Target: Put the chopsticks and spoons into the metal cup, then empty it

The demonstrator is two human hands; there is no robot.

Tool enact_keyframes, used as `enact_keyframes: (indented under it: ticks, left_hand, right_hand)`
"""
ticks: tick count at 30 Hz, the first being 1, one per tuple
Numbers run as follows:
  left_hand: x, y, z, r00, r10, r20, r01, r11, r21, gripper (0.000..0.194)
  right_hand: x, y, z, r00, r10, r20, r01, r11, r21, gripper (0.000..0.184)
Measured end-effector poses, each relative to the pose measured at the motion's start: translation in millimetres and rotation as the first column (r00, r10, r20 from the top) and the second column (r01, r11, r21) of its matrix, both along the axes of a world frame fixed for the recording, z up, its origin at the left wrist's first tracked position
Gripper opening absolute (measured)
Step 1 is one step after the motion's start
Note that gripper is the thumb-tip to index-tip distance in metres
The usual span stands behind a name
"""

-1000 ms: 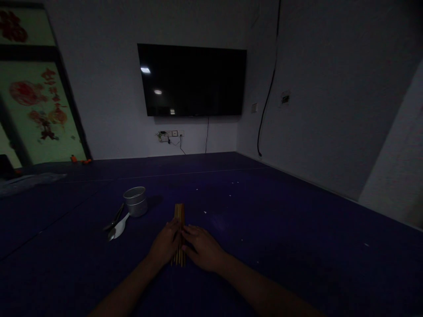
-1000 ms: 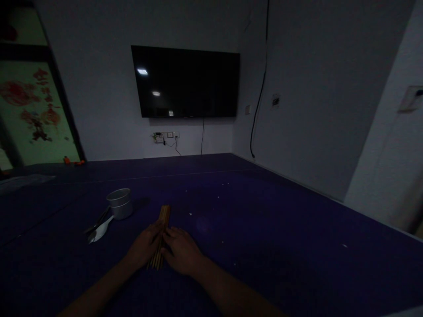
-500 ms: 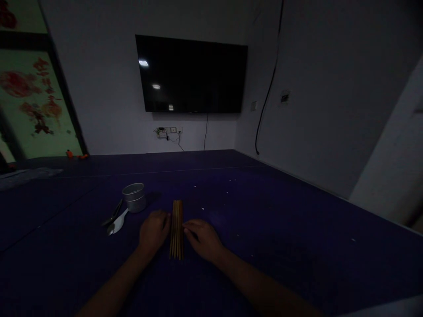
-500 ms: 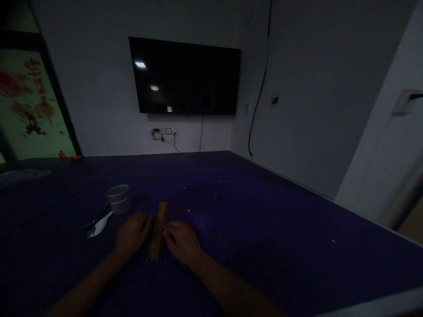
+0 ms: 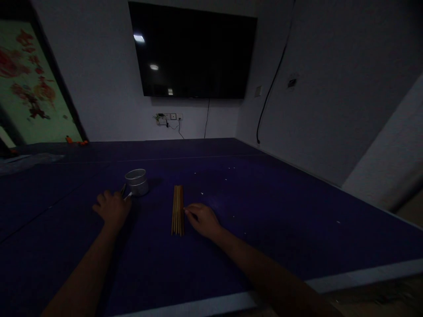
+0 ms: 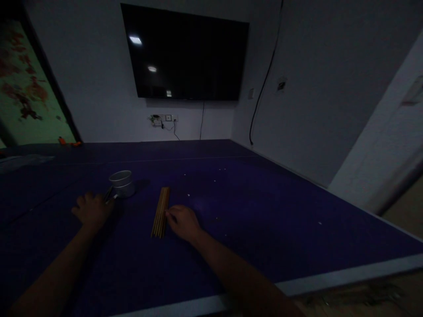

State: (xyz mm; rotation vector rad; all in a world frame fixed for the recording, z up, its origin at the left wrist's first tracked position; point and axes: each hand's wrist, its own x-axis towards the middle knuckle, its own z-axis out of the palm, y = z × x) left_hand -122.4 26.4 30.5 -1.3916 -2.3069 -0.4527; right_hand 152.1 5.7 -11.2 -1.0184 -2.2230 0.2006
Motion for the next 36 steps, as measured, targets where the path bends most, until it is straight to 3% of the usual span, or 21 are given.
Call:
enact_keyframes:
  ticks: [5,15,19,25,28,31,33,36]
  left_hand:
    - [-5,3,-2.3,0.994,-0.059,0.093,0.069,0.991,-0.111,0.050]
    - [-7,11,-9.7,0.995,-0.050,0.089,0.062,0.988,-0.144,0.046]
    - [-8,13,-9.4,0.989,-0.071,0.132,0.086,0.990,-0.112,0.043]
    - [-7,10,-3.1,0.969,0.022,0.247,-0.017,1.000,-0.023,0.048]
    - [-8,7,-0.7,0.945,0.015,0.326,-0.037,0.997,0.061,0.049]
    - [-10,8,-1.2,0.888,-0.061,0.455,-0.068,0.963,0.261,0.046]
    - [-10,10,-1.7,0.857,-0.121,0.501,-0.119,0.900,0.419,0.042]
    - [-5,12,-0.2,0.865,-0.227,0.448,-0.143,0.745,0.652,0.032]
  right_hand:
    - [1,1,0.8,1.000,-0.006,0.009,0.006,1.000,-0.009,0.030]
    - [1,2,1.2,1.000,-0.007,0.016,0.007,1.000,-0.011,0.030]
    - [1,1,1.8,1.000,-0.010,0.020,0.010,1.000,-0.011,0.031]
    - [2,0,2.3,1.000,-0.003,0.017,0.003,1.000,-0.014,0.030]
    - [2,0,2.2,1.000,0.003,0.014,-0.003,1.000,0.000,0.030]
    - [1,0,1.8,1.000,-0.001,0.004,0.001,1.000,0.008,0.029]
    - [1,0,1.6,1.000,-0.009,0.002,0.009,1.000,0.011,0.029]
    - [0,1,1.5,1.000,-0.007,-0.001,0.007,1.000,0.023,0.030]
